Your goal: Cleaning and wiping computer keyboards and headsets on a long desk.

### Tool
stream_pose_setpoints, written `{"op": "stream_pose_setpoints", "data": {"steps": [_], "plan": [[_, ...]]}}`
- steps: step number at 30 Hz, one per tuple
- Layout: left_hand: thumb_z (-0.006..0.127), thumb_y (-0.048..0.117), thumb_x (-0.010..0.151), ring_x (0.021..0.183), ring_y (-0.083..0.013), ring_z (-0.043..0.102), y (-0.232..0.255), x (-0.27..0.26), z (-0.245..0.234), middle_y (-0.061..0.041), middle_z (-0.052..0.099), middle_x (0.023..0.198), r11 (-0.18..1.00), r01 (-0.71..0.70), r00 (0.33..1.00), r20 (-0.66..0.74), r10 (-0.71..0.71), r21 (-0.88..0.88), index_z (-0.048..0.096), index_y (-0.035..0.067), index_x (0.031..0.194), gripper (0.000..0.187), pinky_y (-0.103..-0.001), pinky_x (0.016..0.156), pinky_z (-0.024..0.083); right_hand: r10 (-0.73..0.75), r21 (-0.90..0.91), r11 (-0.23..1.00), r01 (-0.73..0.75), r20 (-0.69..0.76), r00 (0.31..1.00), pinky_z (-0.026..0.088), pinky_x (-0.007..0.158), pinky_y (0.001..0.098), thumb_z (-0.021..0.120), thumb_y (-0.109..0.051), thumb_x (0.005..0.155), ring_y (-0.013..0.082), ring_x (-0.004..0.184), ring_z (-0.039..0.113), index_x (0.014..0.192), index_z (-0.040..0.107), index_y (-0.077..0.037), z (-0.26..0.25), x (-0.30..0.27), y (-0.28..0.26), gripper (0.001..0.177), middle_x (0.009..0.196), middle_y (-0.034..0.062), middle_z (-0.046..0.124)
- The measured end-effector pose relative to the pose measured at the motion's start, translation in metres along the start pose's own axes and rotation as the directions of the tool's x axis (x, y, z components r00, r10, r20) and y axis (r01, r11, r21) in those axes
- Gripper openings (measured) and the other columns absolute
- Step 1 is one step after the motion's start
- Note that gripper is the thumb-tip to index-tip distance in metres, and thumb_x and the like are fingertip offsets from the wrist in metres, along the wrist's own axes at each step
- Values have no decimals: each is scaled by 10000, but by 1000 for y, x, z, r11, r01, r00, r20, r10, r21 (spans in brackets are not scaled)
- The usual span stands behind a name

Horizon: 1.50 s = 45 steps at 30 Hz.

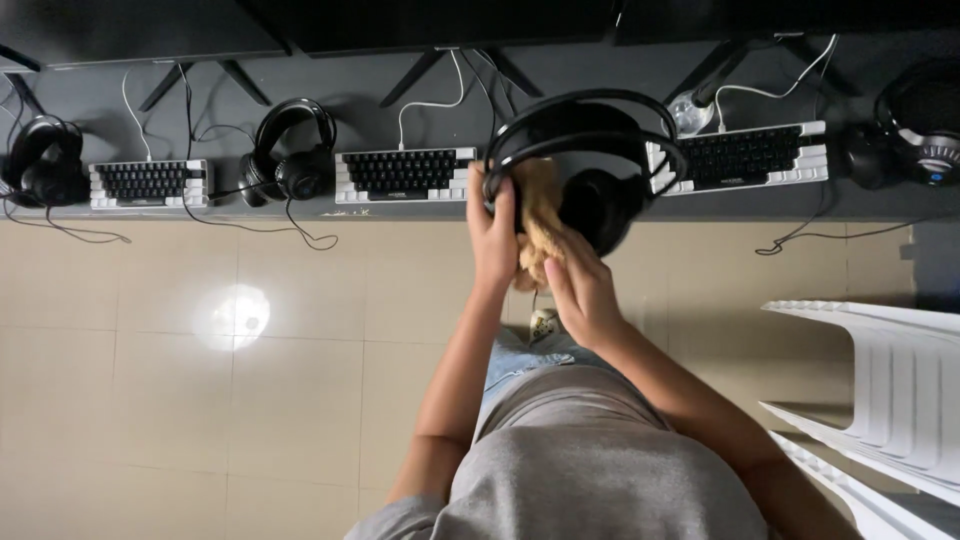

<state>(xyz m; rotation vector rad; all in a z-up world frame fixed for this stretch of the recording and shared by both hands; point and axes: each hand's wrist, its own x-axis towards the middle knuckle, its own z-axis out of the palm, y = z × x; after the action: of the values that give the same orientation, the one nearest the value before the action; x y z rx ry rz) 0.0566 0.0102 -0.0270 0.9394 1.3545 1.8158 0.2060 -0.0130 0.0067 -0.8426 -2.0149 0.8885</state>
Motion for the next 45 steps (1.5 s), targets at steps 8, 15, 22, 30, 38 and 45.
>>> {"op": "stream_pose_setpoints", "data": {"steps": [8, 15, 22, 30, 38, 45], "plan": [[579, 55, 1004, 1053, -152, 467, 8, 0, 16, -51, 495, 1083, 983, -131, 991, 43, 126, 130, 512, 28, 1195, 203, -279, 1002, 399, -36, -136, 990, 41, 36, 999, 456, 1126, 482, 598, -276, 1041, 435, 1349, 556, 1424, 541, 81, -15, 28, 14, 526, 1443, 295, 573], [563, 34, 980, 1085, -166, 493, 29, 2, 15, -52, 510, 1117, 978, -180, 983, 43, 177, 103, 507, 34, 1182, 210, -269, 1043, 396, -98, 101, 989, 106, -85, 992, 491, 1113, 440, 780, -166, 928, 374, 1285, 626, 1316, 614, 73, -14, 28, 9, 485, 1331, 235, 661], [563, 168, 1040, 1035, -108, 536, 21, 4, 15, -33, 621, 1122, 931, 147, 989, 23, -148, -333, 544, 60, 1280, 264, -241, 959, 436, 111, 348, 931, -106, 5, 994, 574, 647, 291, 788, -165, 938, 160, 709, 673, 905, 657, -34, -7, 6, 65, 188, 819, 82, 693], [696, 158, 1020, 942, -107, 513, 5, -3, 6, -37, 575, 987, 993, 111, 993, 42, -113, 42, 543, 47, 1081, 198, -281, 874, 465, 294, 753, 653, 75, -344, 892, 517, 1130, 379, 603, -334, 1045, 192, 1248, 625, 1403, 534, -26, -45, 19, 26, 477, 1348, 105, 611], [766, 125, 866, 1017, -193, 543, 11, -11, 5, -89, 530, 1082, 951, -97, 989, 139, 58, 294, 513, 32, 1160, 399, -315, 928, 465, -231, -89, 969, 232, 18, 973, 407, 1273, 476, 579, -209, 1086, 355, 1439, 516, 1522, 480, -11, -27, 22, 44, 488, 1526, 212, 528], [762, 106, 856, 945, -272, 580, 25, -11, 2, -109, 554, 1025, 951, -141, 977, 193, 89, 274, 514, 38, 1129, 376, -361, 881, 504, -344, -495, 826, 270, -63, 937, 413, 1172, 576, 651, -143, 952, 365, 1315, 598, 1356, 605, -24, -31, 38, 27, 424, 1395, 130, 590]]}}
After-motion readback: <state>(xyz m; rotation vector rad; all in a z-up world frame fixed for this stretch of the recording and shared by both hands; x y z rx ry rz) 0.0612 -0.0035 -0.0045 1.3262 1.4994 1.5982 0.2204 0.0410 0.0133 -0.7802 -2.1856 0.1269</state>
